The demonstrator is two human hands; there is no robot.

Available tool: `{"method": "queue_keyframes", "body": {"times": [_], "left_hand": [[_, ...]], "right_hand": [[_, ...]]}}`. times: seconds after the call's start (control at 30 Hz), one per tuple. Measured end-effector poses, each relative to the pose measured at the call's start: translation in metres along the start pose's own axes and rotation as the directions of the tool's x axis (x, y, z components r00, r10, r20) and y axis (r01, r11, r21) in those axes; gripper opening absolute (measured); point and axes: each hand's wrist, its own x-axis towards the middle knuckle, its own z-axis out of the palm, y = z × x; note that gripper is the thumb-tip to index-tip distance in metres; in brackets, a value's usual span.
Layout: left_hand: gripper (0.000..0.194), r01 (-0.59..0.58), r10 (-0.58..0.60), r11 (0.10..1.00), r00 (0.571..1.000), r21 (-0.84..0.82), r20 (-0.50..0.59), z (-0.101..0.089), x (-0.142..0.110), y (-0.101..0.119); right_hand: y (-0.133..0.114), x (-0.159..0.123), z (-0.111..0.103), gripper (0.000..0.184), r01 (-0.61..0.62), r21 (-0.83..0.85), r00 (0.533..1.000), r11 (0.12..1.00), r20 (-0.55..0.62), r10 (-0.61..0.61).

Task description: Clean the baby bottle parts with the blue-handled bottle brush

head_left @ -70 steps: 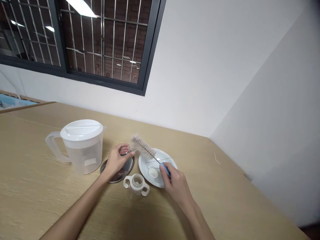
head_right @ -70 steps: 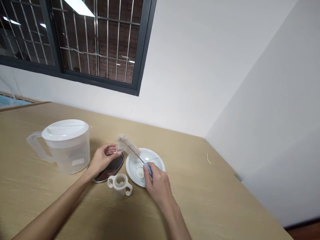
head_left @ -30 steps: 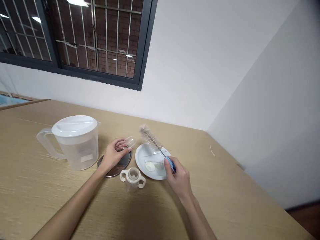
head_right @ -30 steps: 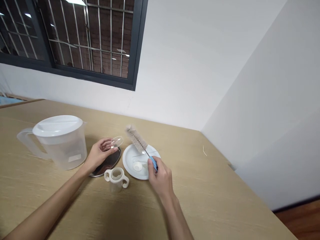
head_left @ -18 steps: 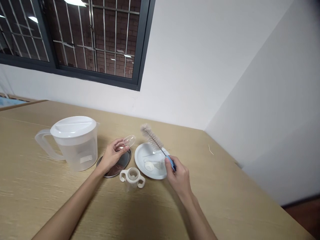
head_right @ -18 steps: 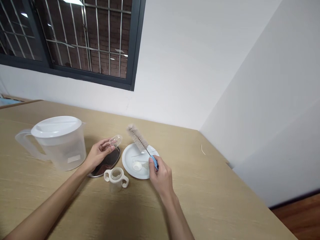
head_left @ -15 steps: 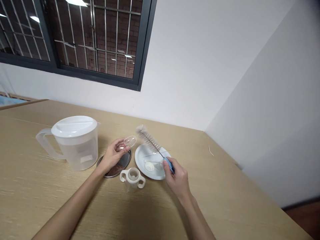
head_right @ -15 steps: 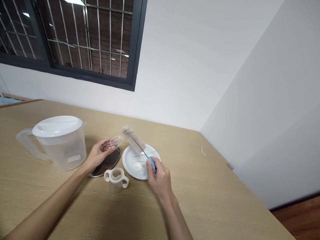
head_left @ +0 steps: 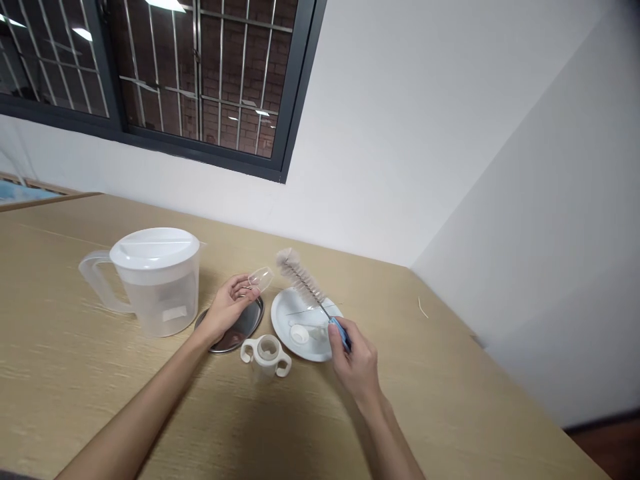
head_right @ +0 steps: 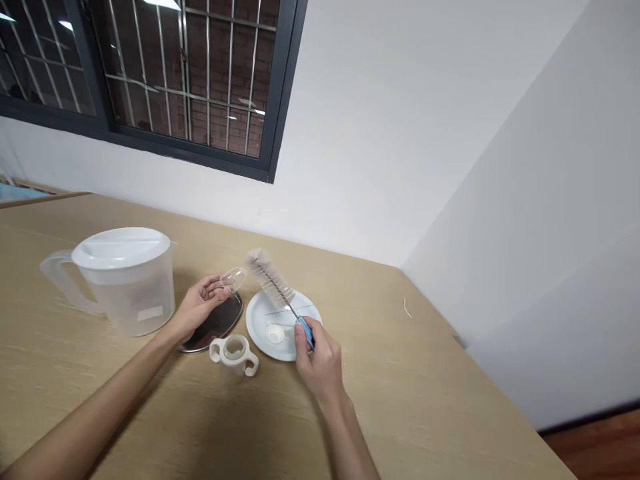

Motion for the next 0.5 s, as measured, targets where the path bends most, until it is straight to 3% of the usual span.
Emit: {"method": "queue_keyframes", "body": {"times": [0.2, 0.37, 0.5], "left_hand": [[0.050, 0.104, -0.106, 0.994, 0.992, -0.030, -0.063, 0.004, -0.004, 0.008], [0.041, 0.201, -0.204, 0.962, 0.979, -0.187, 0.002, 0.005, -0.005, 0.009], [0.031, 0.255, -0.249, 0.899, 0.966, -0.356, 0.062, 0.006, -0.005, 0.013]], "right_hand": [[-0.002, -0.003, 0.002, 0.018, 0.037, 0.003, 0.999, 0.999, 0.008, -0.037], [-0.004, -0.003, 0.006, 0.019, 0.068, 0.006, 0.995, 0.998, 0.077, -0.068], [0.000, 0.000, 0.006, 0.023, 0.003, -0.057, 0.998, 0.998, 0.067, 0.001]]}}
